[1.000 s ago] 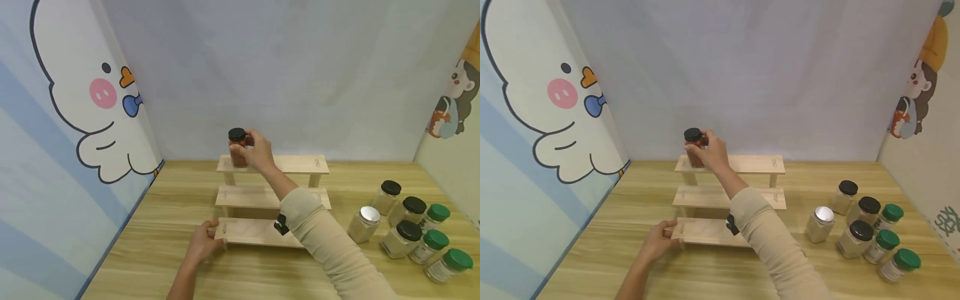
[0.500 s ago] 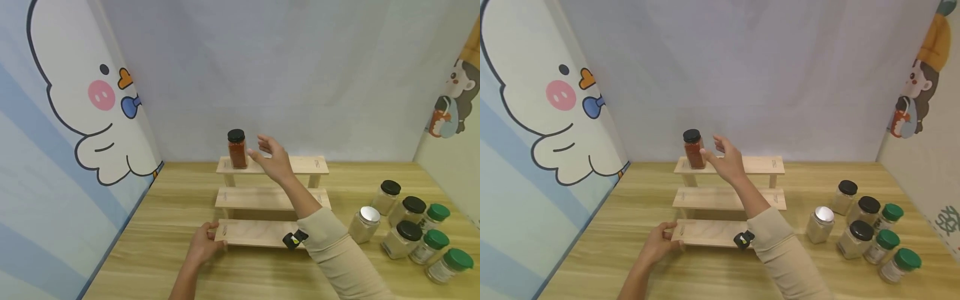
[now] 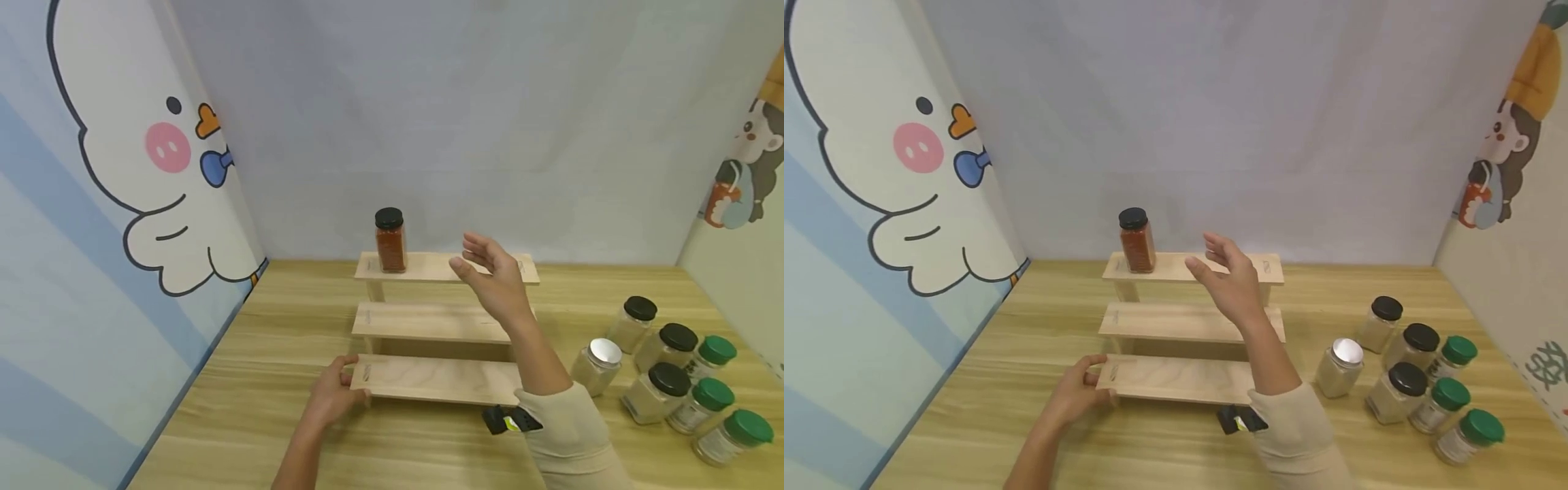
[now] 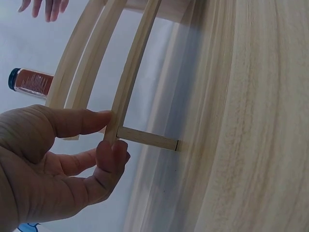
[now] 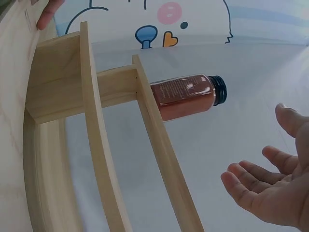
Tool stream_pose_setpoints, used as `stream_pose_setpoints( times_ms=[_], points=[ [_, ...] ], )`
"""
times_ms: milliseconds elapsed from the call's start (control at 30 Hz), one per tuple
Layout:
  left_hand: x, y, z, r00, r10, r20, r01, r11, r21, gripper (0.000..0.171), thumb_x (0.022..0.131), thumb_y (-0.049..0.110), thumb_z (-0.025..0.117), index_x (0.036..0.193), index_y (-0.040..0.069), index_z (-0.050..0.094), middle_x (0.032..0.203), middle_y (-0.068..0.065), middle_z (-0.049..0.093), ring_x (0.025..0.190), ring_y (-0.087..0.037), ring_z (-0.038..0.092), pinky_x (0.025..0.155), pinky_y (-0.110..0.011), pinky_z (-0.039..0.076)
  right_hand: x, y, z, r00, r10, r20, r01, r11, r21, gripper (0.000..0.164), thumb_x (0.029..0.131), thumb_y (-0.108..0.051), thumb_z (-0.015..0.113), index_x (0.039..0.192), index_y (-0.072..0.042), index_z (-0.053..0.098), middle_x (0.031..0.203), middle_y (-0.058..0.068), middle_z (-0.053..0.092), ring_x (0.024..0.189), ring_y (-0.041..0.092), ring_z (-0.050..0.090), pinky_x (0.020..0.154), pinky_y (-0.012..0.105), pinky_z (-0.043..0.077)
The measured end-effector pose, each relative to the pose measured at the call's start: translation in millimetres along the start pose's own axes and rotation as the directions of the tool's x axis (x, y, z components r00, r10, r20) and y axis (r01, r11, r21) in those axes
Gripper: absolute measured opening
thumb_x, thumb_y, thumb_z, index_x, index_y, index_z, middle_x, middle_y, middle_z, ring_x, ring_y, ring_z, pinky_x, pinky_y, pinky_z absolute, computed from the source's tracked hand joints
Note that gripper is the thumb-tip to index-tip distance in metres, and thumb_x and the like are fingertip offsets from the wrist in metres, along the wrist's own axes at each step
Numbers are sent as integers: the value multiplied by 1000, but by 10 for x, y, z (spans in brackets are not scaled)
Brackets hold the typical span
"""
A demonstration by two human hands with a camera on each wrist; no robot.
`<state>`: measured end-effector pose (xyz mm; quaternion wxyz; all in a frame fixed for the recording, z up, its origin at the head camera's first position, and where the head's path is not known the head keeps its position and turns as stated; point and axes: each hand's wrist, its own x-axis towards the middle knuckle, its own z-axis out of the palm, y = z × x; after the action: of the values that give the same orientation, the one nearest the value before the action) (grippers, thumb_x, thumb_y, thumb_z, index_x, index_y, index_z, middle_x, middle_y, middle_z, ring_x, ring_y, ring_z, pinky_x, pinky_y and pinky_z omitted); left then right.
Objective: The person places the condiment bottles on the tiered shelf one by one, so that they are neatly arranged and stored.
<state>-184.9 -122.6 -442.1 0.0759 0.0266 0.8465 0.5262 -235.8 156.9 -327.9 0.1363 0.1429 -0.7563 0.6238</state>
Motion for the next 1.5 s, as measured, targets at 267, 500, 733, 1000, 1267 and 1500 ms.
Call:
stream_pose_setpoints(
  times_ms=[267,500,733,1000,1267,1500],
  points=[
    [11,0,8,1000,-1,4,1,1000,11,66,73,-4,72,132,-7,42,90,-16,59,74,-22,58,62,-35,48,-245,9,-174,1000,20,-23,-20,1000,-10,60,89,-28,65,138,-4,41,135,11,45,121,24,44,93,33,40],
    [21,8,6,1000,-5,3,5,1000,21,66,73,-4,72,132,-8,42,92,-16,60,77,-23,59,63,-35,49,-449,21,-341,999,32,2,-32,998,45,56,90,-17,63,138,-1,38,136,20,41,120,29,44,87,21,43],
    [33,8,9,1000,-7,-10,7,999,41,65,73,-3,72,130,-8,44,92,-17,60,79,-24,59,64,-35,49,-607,39,-536,997,70,16,-70,997,40,54,91,-14,62,138,1,39,130,16,47,111,16,52,83,22,46],
    [21,29,2,1000,-1,-12,2,998,57,65,72,-3,73,130,-9,44,91,-17,60,77,-24,60,64,-35,49,-792,128,-835,994,56,91,-55,998,-8,45,91,-6,60,134,-6,46,118,-5,55,106,12,56,80,21,47],
    [33,29,5,1000,13,-11,-12,998,54,64,72,-5,73,129,-10,44,91,-18,61,78,-24,60,63,-35,49,-945,180,-1126,989,94,111,-80,990,-120,49,93,-8,57,139,-10,41,121,-7,53,103,6,56,80,21,47],
    [20,27,3,1000,17,-21,-15,997,70,65,71,-3,74,128,-9,45,90,-17,61,77,-24,60,63,-35,49,-1060,252,-1221,995,93,-27,-92,996,19,45,89,-1,60,133,-10,50,113,-7,60,97,7,60,77,19,47]
  ],
)
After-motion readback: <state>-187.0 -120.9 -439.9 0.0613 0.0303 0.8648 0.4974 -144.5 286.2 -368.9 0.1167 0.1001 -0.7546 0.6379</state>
